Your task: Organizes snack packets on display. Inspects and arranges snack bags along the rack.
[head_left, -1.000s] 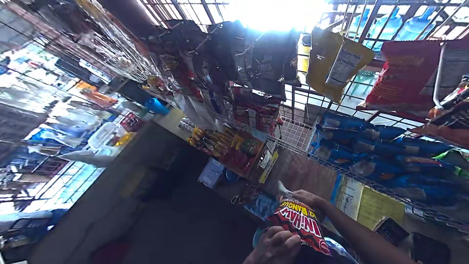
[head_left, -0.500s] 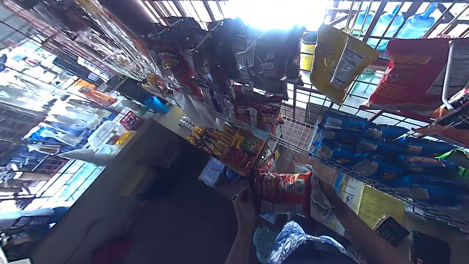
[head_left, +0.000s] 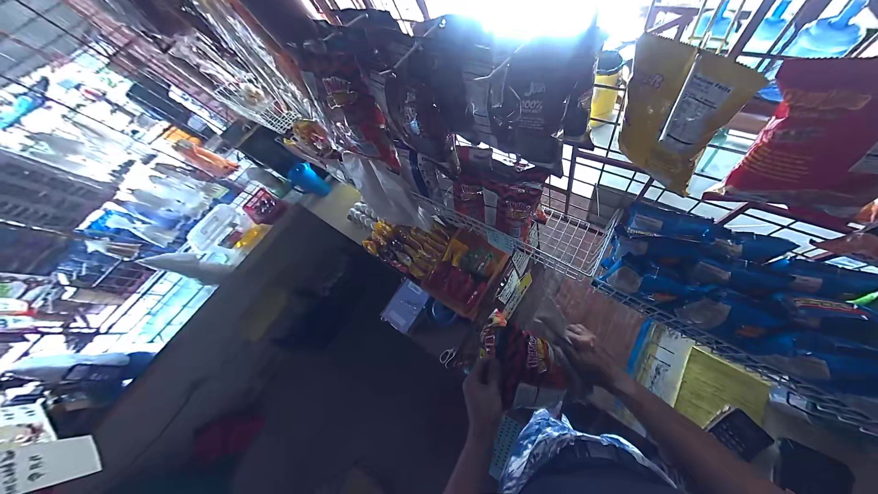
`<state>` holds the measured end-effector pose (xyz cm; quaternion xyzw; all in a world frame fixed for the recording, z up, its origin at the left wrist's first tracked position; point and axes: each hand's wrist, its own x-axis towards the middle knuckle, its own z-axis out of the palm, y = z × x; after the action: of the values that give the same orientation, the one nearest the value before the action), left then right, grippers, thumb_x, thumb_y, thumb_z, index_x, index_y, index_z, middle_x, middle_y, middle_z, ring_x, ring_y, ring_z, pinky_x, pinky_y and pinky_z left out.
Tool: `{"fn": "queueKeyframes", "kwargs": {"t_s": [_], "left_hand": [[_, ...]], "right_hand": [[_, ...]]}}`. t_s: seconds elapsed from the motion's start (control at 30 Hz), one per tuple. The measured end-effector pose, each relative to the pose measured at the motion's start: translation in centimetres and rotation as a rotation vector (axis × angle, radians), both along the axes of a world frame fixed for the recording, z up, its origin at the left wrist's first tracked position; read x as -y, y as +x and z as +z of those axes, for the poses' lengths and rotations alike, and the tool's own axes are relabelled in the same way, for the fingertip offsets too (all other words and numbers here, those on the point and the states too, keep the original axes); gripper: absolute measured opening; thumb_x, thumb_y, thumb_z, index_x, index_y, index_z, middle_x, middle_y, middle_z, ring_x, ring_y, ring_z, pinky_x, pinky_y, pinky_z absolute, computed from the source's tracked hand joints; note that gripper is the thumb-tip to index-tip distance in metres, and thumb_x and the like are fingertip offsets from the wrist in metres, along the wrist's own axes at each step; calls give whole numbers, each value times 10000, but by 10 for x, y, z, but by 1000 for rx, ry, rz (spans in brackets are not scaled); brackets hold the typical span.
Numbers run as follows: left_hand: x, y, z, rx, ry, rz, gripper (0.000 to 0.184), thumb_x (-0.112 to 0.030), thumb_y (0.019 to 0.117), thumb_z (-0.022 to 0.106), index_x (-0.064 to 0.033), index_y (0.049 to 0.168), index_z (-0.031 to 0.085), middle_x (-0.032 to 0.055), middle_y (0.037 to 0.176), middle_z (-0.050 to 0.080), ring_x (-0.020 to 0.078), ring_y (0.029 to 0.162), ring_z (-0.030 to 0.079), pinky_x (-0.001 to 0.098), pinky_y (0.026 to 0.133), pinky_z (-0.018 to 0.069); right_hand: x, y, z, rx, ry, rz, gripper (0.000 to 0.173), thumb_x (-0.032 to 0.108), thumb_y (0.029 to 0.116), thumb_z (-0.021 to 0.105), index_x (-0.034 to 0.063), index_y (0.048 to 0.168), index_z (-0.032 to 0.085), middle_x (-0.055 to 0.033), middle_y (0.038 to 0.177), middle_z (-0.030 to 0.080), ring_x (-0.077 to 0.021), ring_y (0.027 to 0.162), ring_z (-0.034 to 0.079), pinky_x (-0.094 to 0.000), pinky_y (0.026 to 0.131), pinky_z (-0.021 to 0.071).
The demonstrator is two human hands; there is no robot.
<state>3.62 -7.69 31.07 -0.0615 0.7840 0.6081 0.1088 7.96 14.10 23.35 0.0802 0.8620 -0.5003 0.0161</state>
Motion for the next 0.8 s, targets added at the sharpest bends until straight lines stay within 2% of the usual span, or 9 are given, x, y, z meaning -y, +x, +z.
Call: {"fn": "queueKeyframes", "kwargs": {"t_s": [0.07, 0.17, 0.23, 0.3, 0.4, 0.47, 0.57, 0.7, 0.8], "left_hand": [[10, -2, -1, 12, -63, 21, 123, -20, 1002, 573, 53, 996, 672, -4, 800, 674, -15, 725, 629, 180, 719, 539], [14, -6, -4, 26, -133, 48, 125, -38, 1003, 595, 60, 999, 671, 21, 812, 662, -7, 729, 613, 181, 721, 522], [5, -5, -6, 32, -137, 52, 133, -46, 1007, 590, 65, 991, 661, 22, 811, 649, -8, 733, 600, 184, 728, 515], [-12, -2, -7, 35, -106, 57, 127, -35, 996, 597, 78, 999, 655, 35, 817, 656, 4, 736, 608, 198, 727, 522], [-23, 10, -9, 34, 78, 59, 326, 52, 907, 564, 137, 1220, 528, 120, 1019, 653, 71, 928, 638, 258, 868, 545], [-22, 3, -10, -2, 128, 110, 174, 36, 937, 549, 80, 1098, 599, 68, 917, 701, 50, 845, 677, 255, 803, 584], [-2, -25, 12, -91, -63, 84, 189, -63, 1027, 545, 95, 1023, 648, 50, 832, 650, 33, 762, 622, 248, 762, 541], [20, -57, 67, -476, -33, -159, 156, -48, 974, 554, 62, 1024, 653, -83, 858, 684, -87, 804, 632, 148, 769, 547], [6, -86, 98, -758, 5, -273, 173, -115, 1002, 578, 38, 1023, 658, -75, 960, 698, -88, 909, 636, 151, 828, 550]], "right_hand": [[-23, 18, -16, 250, 53, -17, 461, 369, 1044, 549, -51, 1132, 719, -252, 1127, 700, -419, 1120, 658, -573, 1008, 491], [-23, 24, 19, 23, -7, -298, 406, 317, 970, 661, -78, 1029, 731, -242, 1015, 702, -376, 931, 692, -552, 865, 551], [3, 13, 64, -223, -12, -299, 317, 230, 906, 699, -69, 997, 752, -239, 1148, 700, -351, 1027, 699, -494, 901, 572], [40, 0, 87, -344, 51, -136, 241, 176, 888, 739, -28, 1012, 767, -230, 1291, 663, -386, 1201, 641, -519, 1010, 532], [78, -8, 44, -644, 350, 18, 248, 183, 894, 680, 139, 1120, 772, -84, 1344, 680, -306, 1274, 612, -474, 1055, 480], [61, 2, 10, -764, 376, 35, 224, 153, 928, 656, 155, 1126, 760, -74, 1324, 684, -279, 1273, 602, -420, 1088, 459], [18, 50, -44, -530, 309, -66, 167, 75, 859, 706, 20, 1000, 777, -202, 1229, 701, -376, 1162, 670, -470, 994, 556], [-24, 108, -81, 0, 179, -147, 288, 23, 861, 739, -27, 1145, 744, -288, 1266, 658, -484, 1188, 621, -576, 1014, 511], [-33, 126, -83, 116, 127, -254, 315, 44, 848, 756, -57, 1145, 736, -319, 1261, 647, -513, 1191, 604, -589, 1040, 476]]}}
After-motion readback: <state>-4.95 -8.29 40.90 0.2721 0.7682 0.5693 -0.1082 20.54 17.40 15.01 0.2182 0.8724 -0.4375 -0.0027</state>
